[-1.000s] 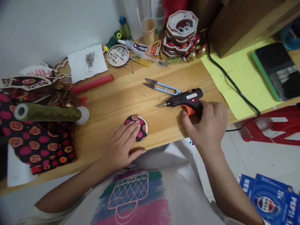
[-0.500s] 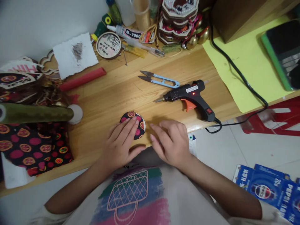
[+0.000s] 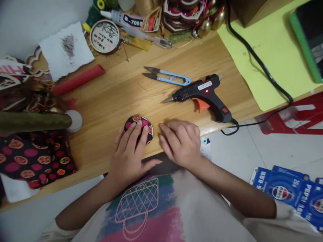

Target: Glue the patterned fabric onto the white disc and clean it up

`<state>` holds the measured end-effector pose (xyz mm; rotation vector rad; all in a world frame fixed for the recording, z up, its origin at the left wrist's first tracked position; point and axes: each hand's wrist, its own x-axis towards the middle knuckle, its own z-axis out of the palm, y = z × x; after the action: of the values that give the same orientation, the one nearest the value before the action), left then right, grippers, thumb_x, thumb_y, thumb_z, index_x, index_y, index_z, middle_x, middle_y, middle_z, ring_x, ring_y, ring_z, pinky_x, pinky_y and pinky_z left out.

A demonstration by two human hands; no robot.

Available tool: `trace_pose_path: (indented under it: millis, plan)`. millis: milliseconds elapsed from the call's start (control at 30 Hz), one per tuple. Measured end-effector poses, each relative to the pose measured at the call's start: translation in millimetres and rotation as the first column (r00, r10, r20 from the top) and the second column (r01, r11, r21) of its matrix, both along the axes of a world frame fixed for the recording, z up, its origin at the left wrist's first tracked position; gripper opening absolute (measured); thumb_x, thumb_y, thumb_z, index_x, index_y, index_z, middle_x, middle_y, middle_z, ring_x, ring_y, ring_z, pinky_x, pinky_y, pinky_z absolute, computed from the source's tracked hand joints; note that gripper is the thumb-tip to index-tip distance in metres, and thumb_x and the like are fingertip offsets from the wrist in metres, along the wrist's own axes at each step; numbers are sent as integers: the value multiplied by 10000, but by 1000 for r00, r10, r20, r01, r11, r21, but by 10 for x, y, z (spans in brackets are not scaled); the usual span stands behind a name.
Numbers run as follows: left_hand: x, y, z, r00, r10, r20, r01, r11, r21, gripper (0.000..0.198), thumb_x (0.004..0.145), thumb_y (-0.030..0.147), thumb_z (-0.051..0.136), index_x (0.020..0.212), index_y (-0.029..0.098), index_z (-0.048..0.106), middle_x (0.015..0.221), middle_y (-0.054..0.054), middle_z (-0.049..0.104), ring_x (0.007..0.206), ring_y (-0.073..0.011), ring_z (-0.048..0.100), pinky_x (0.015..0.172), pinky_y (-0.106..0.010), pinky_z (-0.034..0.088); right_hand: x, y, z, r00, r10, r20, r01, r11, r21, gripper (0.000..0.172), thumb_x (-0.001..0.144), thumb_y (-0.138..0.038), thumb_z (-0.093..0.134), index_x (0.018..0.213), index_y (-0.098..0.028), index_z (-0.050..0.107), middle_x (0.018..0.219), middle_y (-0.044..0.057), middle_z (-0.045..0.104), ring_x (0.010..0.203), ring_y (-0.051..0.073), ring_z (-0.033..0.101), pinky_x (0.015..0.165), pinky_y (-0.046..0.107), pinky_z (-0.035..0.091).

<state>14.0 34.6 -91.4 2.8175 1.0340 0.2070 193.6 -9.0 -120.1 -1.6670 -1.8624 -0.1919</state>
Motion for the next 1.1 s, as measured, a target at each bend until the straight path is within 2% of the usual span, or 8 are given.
trace_pose_path:
  millis: [233, 433, 767, 967, 1100]
  plan:
    - [-22, -46, -17, 999, 7, 47, -2, 995, -99, 960, 762, 729, 441, 1396, 16, 332, 1430, -267, 381, 1359, -362, 303, 1093, -490, 256, -4, 0, -25, 1000, -21, 14, 21, 1000, 22, 257, 790, -247, 623, 1042, -194, 617, 884, 50, 682, 833, 189, 644, 766, 317, 444]
    - [-34, -58, -19, 999, -20, 30, 23, 994, -103, 892, 751, 702, 501, 1389, 90, 384, 1468, -256, 310, 1369, -403, 257, 1072, -530, 281, 1, -5, -47, 999, -38, 38, 37, 999, 13, 223, 815, -277, 584, 1020, -211, 644, 881, 43, 685, 844, 186, 644, 767, 314, 436]
    - [16, -91, -24, 999, -19, -33, 20, 999, 33, 828, 786, 647, 513, 1392, 97, 385, 1423, -259, 395, 1336, -404, 343, 1062, -561, 296, -12, 5, -38, 1000, -21, -12, 21, 999, 35, 239, 806, -253, 597, 1032, -189, 646, 888, 50, 681, 857, 182, 629, 776, 314, 428]
    - [42, -100, -15, 998, -24, -57, 30, 994, 102, 749, 809, 542, 572, 1354, 50, 422, 1360, -289, 462, 1295, -394, 419, 1042, -489, 361, -12, -2, -46, 1000, -27, -15, 27, 999, 20, 255, 821, -257, 571, 1060, -211, 647, 912, 49, 681, 869, 184, 625, 778, 319, 417]
    - [-5, -21, 16, 998, -50, -31, 52, 994, 92, 689, 816, 563, 545, 1327, 106, 468, 1346, -244, 498, 1259, -363, 469, 1020, -476, 388, -11, 4, -38, 1000, -27, -5, 27, 999, 34, 247, 815, -246, 580, 1050, -205, 643, 893, 49, 686, 850, 186, 630, 765, 317, 428]
